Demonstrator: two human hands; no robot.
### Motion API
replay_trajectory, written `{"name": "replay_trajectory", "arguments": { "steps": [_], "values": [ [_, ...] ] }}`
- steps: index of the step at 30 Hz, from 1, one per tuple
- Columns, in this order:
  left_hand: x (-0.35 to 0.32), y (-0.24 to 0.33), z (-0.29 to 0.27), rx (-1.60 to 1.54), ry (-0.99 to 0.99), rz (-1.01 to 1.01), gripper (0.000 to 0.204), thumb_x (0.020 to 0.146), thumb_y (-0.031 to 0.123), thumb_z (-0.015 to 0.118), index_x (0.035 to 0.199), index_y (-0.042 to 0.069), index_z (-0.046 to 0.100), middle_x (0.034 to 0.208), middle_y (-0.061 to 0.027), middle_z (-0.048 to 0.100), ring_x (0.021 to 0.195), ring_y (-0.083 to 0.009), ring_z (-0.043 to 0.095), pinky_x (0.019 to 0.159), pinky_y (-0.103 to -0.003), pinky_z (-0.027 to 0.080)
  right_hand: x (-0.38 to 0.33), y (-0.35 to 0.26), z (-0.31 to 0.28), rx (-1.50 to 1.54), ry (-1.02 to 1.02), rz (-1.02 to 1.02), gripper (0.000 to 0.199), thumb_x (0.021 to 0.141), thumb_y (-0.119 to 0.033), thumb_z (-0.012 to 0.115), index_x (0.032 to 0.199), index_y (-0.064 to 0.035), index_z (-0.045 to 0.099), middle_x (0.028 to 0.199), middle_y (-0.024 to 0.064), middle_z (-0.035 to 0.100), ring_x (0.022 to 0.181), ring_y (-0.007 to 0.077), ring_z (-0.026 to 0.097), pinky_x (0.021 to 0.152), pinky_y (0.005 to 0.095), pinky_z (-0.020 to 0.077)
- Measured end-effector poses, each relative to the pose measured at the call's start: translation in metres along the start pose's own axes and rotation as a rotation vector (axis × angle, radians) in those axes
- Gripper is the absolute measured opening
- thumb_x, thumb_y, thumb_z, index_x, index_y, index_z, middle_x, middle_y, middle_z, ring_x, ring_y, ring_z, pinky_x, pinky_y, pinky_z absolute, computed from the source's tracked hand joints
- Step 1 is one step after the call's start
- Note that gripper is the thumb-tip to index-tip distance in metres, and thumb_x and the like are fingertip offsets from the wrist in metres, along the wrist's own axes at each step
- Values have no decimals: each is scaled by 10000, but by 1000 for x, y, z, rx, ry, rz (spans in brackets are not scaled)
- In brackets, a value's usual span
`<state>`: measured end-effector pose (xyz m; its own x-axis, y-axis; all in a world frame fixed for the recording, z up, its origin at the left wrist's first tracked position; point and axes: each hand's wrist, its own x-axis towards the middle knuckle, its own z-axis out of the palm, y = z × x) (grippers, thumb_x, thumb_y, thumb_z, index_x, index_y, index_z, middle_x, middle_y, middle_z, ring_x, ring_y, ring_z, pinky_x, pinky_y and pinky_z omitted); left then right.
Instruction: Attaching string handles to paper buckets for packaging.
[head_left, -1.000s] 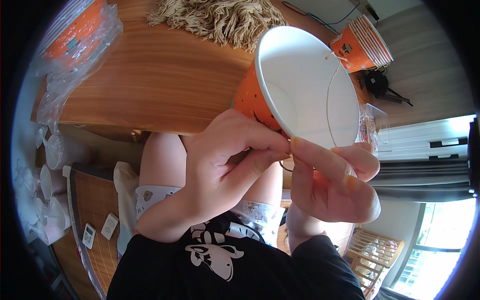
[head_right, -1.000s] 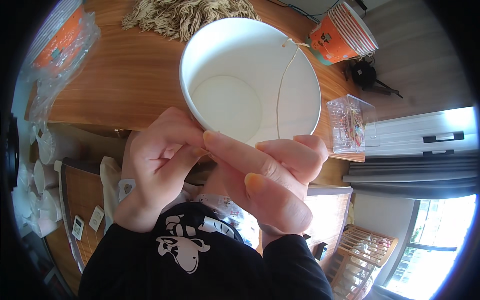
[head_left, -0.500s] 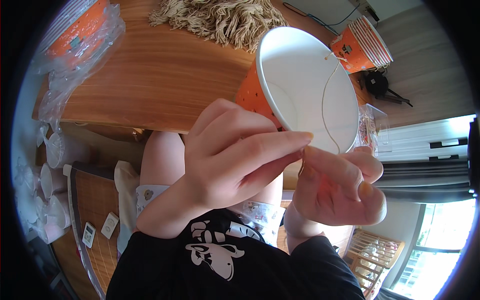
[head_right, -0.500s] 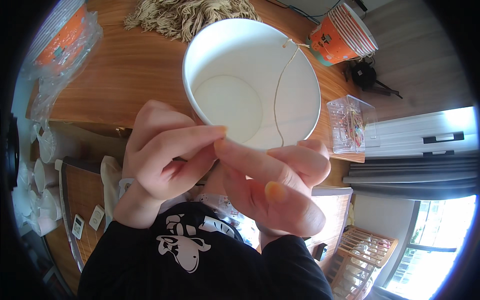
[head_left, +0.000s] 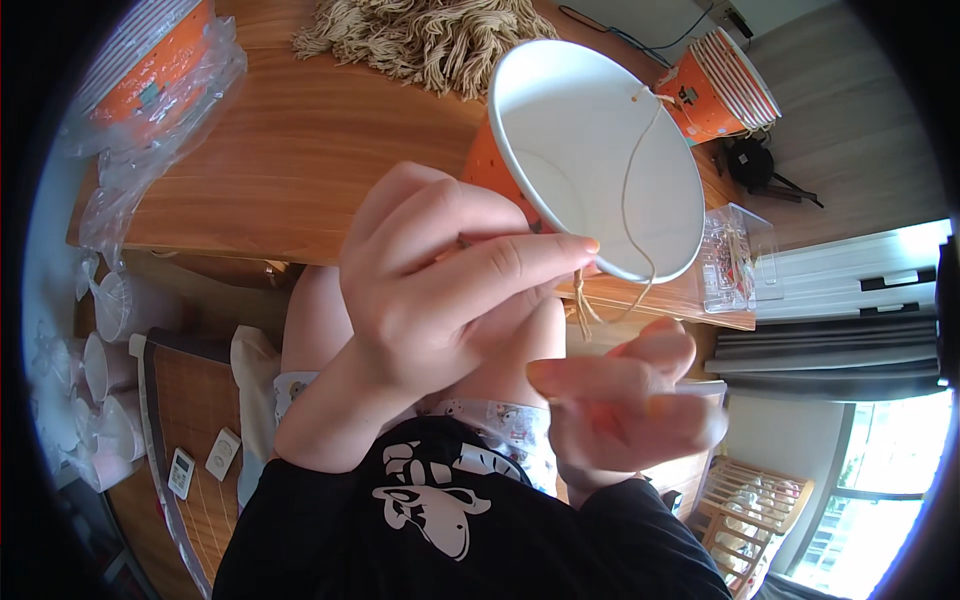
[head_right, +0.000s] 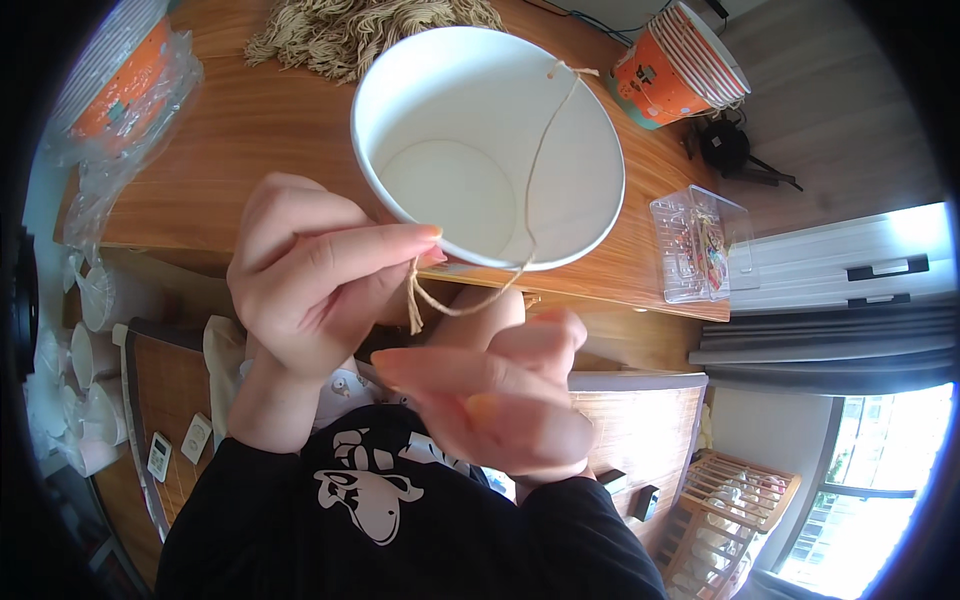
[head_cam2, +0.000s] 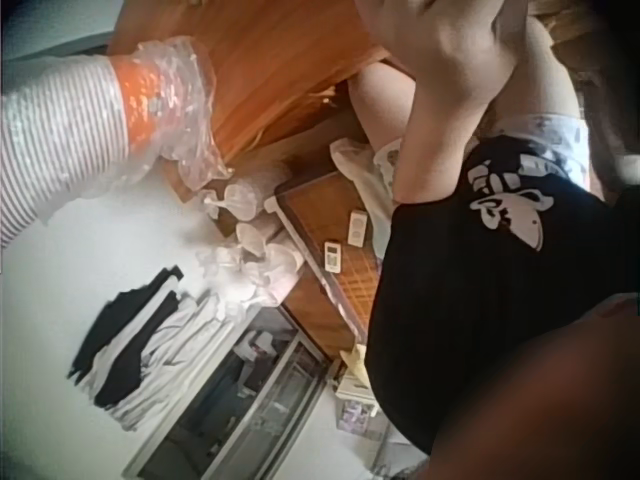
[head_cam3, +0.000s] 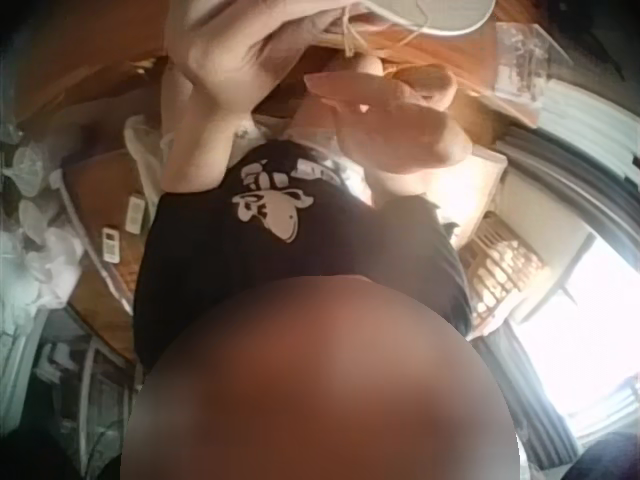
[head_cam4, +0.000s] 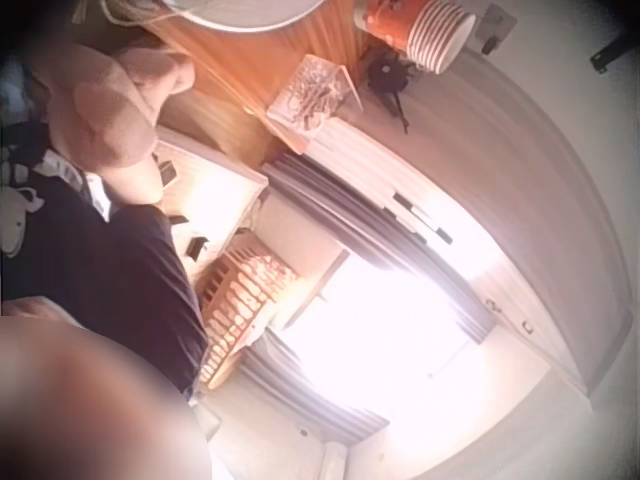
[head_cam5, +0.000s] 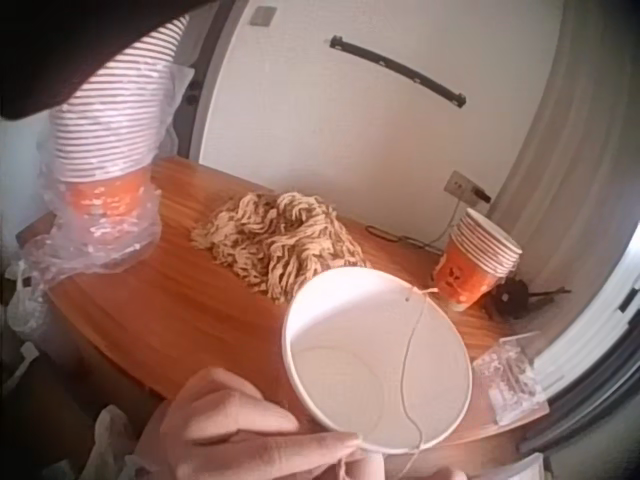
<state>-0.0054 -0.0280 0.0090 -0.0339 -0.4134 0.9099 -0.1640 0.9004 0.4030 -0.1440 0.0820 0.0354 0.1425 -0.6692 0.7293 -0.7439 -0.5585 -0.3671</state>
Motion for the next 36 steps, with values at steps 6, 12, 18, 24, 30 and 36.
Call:
{"name": "replay_trajectory", "arguments": {
  "steps": [6,12,18,24,30,36],
  "values": [
    [2,4,-1,-21,-26,35,329,633,61,868,944,141,798,783,31,581,695,-161,512,599,-272,422,12,5,10,-85,322,-70,549,711,-153,916,1005,-197,453,896,-42,726,758,123,479,662,264,330],
    [2,8,1,-4,-17,11,364,601,52,882,944,138,795,807,33,585,700,-156,521,601,-268,423,15,10,4,-184,277,18,423,671,-147,944,1031,-149,721,896,-59,657,795,101,490,664,230,355],
    [-1,8,5,-43,-17,45,388,608,64,889,969,162,789,829,52,591,707,-139,526,608,-259,423,13,5,2,-210,261,-23,310,639,-74,949,902,-142,799,814,-62,623,775,99,498,683,226,364],
    [-2,10,6,-18,-2,52,372,630,71,902,967,172,780,815,52,563,708,-139,518,599,-251,424,5,6,4,-214,354,118,339,583,-105,982,867,-103,797,805,-26,598,772,106,498,654,218,356],
    [-7,8,9,17,34,86,358,637,96,912,958,164,769,814,52,559,703,-138,521,580,-250,427,10,2,3,-240,373,126,323,589,-114,985,855,-110,802,765,-38,596,730,102,452,613,234,331],
    [-10,6,18,93,105,146,173,665,230,809,830,182,788,777,88,613,687,-129,556,532,-249,383,5,5,15,234,540,244,502,640,-146,973,737,-136,481,674,-17,662,648,123,403,601,249,325]
  ]
}}
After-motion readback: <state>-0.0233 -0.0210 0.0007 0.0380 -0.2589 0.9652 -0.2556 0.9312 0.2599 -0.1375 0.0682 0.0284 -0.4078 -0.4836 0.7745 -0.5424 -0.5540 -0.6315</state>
